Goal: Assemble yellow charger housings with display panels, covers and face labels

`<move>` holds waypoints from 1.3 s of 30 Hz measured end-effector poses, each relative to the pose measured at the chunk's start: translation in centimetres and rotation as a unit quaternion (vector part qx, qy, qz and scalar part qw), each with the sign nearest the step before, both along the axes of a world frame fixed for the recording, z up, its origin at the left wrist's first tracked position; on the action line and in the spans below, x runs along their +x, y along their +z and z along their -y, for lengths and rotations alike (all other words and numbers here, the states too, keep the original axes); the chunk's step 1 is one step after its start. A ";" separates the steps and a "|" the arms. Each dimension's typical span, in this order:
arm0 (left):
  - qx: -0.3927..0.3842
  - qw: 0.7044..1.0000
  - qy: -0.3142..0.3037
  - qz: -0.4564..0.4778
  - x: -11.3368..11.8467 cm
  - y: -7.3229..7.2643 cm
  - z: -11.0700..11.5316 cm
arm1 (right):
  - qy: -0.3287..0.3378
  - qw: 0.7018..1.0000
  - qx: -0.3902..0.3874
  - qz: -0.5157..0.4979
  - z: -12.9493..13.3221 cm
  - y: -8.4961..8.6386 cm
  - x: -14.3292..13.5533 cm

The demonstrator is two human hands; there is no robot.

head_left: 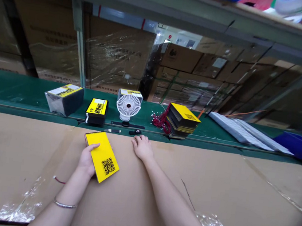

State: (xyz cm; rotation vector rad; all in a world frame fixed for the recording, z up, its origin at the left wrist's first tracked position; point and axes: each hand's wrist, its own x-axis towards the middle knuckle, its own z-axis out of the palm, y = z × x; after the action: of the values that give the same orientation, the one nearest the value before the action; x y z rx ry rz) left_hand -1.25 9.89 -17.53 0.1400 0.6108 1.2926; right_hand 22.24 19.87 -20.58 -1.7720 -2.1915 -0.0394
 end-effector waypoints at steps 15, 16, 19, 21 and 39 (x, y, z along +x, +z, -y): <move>-0.009 1.000 0.009 0.010 -0.3 -0.3 -0.5 | 0.008 0.997 0.049 -0.063 2.5 0.6 -0.5; -0.007 1.000 0.009 0.014 -0.3 -0.3 -0.5 | 0.013 0.996 0.055 -0.068 3.2 0.7 -0.4; 0.000 1.000 0.007 0.023 -0.2 -0.3 -0.3 | 0.044 0.994 0.063 -0.081 5.7 1.8 -0.5; 0.001 1.000 0.006 0.026 -0.1 -0.4 -0.3 | 0.102 0.989 0.038 -0.104 7.5 2.9 -1.0; 0.041 0.994 0.030 -0.096 2.8 -0.2 0.4 | 0.269 0.929 -0.090 -0.236 11.7 4.1 -3.3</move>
State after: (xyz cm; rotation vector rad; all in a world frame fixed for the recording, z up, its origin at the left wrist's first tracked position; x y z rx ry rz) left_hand 1.52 9.49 -17.68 0.3190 0.7315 1.3721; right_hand 18.94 8.19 -16.46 -1.0409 -2.2640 0.6606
